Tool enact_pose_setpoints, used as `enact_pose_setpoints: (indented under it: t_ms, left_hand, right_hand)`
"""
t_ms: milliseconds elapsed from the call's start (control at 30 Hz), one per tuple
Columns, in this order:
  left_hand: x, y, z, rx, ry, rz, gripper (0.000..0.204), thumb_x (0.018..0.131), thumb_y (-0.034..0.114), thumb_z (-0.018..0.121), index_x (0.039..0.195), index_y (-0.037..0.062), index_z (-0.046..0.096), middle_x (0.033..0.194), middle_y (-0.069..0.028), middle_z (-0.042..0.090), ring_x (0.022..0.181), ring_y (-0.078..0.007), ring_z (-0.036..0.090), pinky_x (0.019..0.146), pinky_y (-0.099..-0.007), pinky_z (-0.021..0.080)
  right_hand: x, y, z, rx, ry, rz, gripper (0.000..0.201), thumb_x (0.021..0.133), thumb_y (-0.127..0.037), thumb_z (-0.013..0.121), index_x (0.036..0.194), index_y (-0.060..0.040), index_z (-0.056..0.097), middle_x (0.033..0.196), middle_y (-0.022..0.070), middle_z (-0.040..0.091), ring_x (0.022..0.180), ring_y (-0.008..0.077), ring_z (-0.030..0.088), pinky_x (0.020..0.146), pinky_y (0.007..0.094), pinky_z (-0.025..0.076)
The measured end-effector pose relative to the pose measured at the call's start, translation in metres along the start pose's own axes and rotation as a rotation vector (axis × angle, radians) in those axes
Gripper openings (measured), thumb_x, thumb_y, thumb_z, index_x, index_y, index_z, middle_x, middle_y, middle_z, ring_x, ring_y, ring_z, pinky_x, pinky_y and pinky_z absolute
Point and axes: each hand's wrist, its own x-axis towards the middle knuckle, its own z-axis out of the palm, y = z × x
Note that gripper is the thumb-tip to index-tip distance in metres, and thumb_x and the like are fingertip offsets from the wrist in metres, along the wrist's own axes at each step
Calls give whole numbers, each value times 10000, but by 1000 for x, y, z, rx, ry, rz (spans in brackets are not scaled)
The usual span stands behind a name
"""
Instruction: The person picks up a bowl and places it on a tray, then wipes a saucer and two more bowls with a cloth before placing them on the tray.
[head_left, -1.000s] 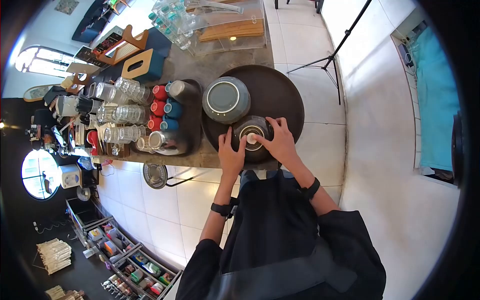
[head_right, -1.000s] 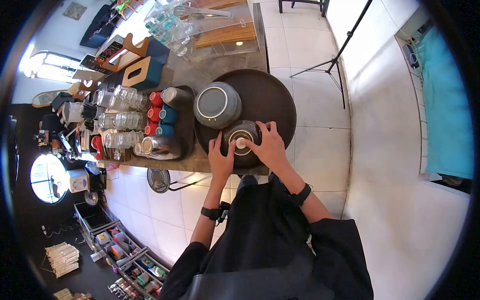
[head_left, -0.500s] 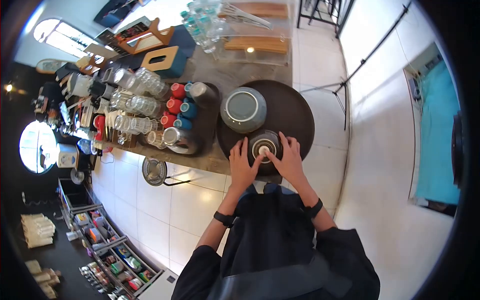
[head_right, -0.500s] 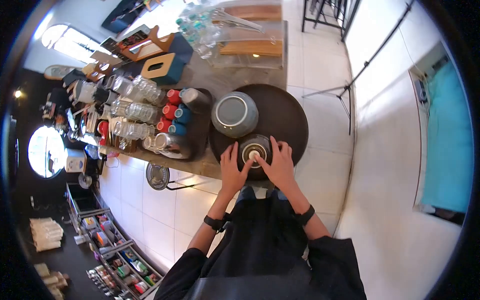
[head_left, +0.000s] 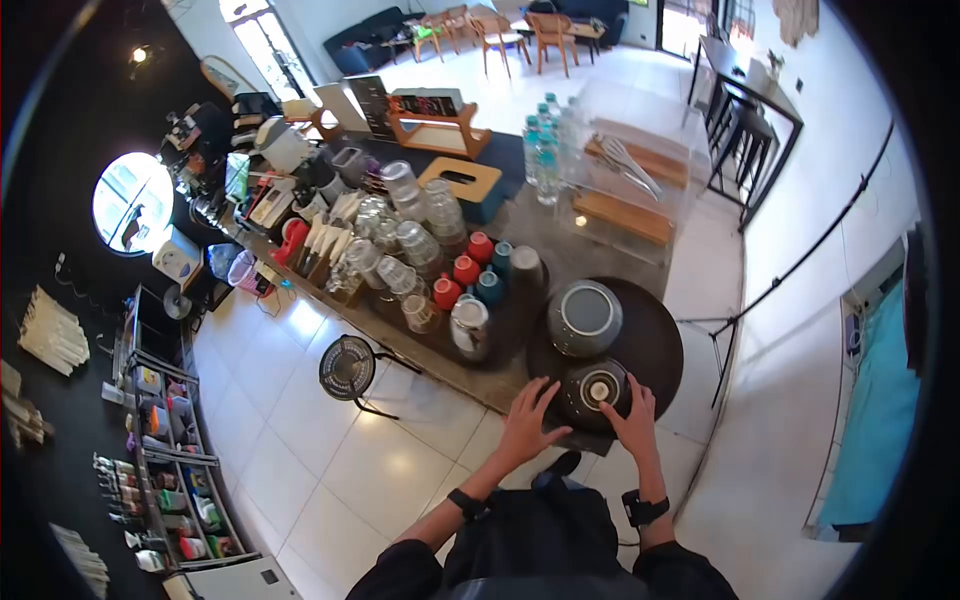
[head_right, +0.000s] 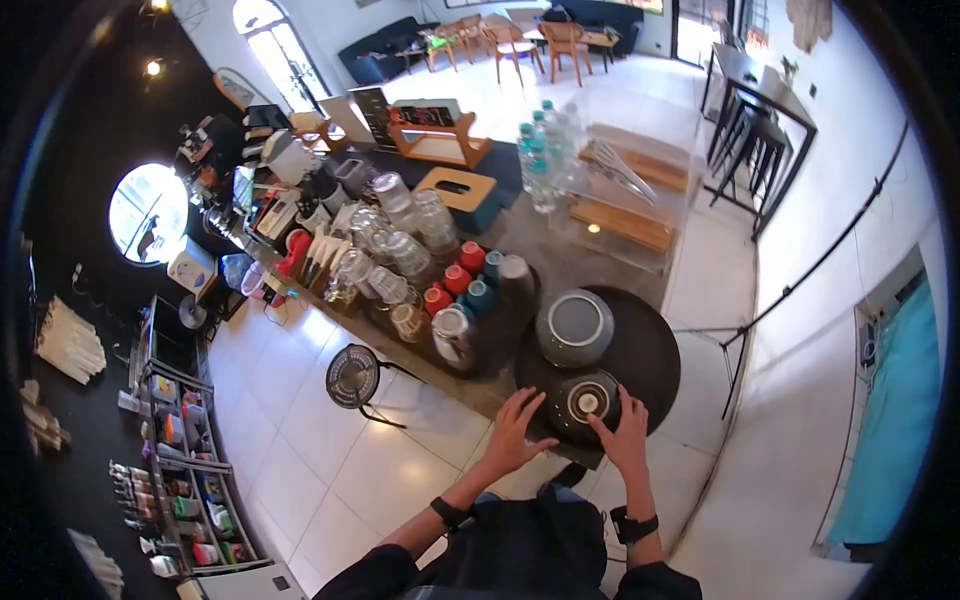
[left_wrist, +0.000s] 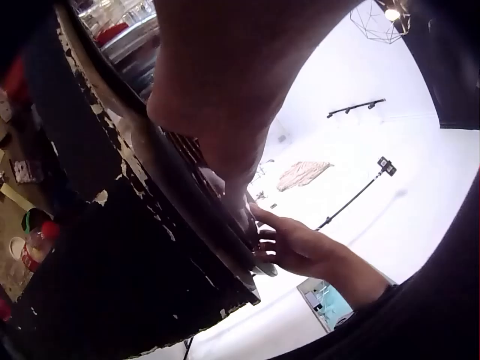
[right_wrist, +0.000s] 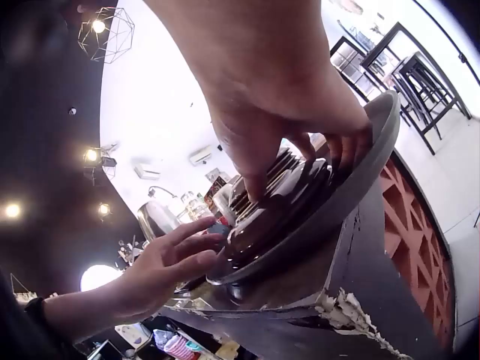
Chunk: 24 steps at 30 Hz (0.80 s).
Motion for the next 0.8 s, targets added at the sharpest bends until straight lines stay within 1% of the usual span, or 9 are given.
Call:
enact_pose_setpoints:
  t_ms: [100, 200, 300, 367, 433, 533, 600, 667, 800]
  left_hand:
    - [-30, -7, -39, -52, 74, -22, 759, 747, 324, 781, 1382, 96, 433, 1381, -161, 424, 1295, -355, 391, 1065, -443, 341]
    - [-76, -29, -77, -142, 123, -76, 607, 807, 307, 733, 1324, 96, 496, 1334, -153, 480, 1269, -355, 421, 1038, -441, 374]
    - [-134, -65, -126, -221, 176, -173, 467, 843, 261, 700, 1249, 76, 560, 1213, -144, 580, 1208, -339, 485, 1012, -427, 401]
    - [-174, -79, -158, -356, 255, -362, 393, 863, 232, 684, 1204, 59, 593, 1093, -123, 650, 1104, -304, 573, 953, -399, 450]
    - [-212, -91, -192, -362, 295, -436, 372, 874, 209, 672, 1203, 54, 596, 1077, -120, 662, 1046, -277, 608, 913, -378, 475]
    - [-279, -106, -242, -381, 427, -582, 334, 893, 171, 649, 1198, 43, 603, 1028, -116, 685, 950, -224, 656, 840, -337, 511]
    - [-318, -111, -270, -356, 581, -681, 303, 907, 133, 621, 1190, 25, 609, 972, -120, 702, 901, -177, 671, 798, -309, 526]
    - [-359, -101, -298, -342, 712, -759, 296, 911, 111, 613, 1185, 2, 598, 973, -127, 698, 894, -182, 669, 798, -308, 526]
    - [-437, -98, -318, -326, 1252, -864, 256, 945, 106, 558, 1146, -52, 579, 925, -146, 674, 805, -205, 662, 728, -301, 531]
  right_hand:
    - [-4, -2, 9, -43, 35, 61, 746, 780, -361, 744, 1369, -36, 423, 1265, 230, 457, 1183, 387, 427, 999, 472, 352]
    - [-8, -2, 23, -56, 383, -11, 464, 833, -266, 703, 1194, -9, 563, 1149, 185, 542, 1101, 338, 495, 965, 426, 386]
    - [-20, -76, 19, 182, 606, -82, 162, 910, -142, 616, 891, 19, 614, 934, 112, 592, 858, 232, 552, 808, 338, 443]
    - [-32, -132, 33, 242, 594, -194, 214, 944, -138, 580, 782, 3, 578, 771, 61, 565, 700, 147, 503, 676, 283, 418]
    - [-49, -188, 64, 649, 267, -166, 285, 963, -162, 559, 718, -17, 554, 638, 13, 518, 619, 99, 455, 622, 254, 383]
    - [-82, -291, 142, 933, -273, -134, 286, 963, -176, 557, 738, -3, 588, 675, 21, 565, 615, 90, 505, 593, 240, 413]
    - [-118, -380, 172, 714, -729, -341, 196, 951, -151, 567, 950, 23, 656, 802, 55, 653, 759, 110, 619, 721, 241, 493]
    - [-153, -435, 214, 766, -1087, -454, 209, 951, -158, 564, 942, 35, 644, 790, 48, 655, 753, 101, 614, 702, 243, 492]
    - [-207, -506, 280, 603, -1472, -767, 243, 954, -196, 566, 889, 27, 638, 751, 78, 658, 730, 102, 612, 694, 262, 498]
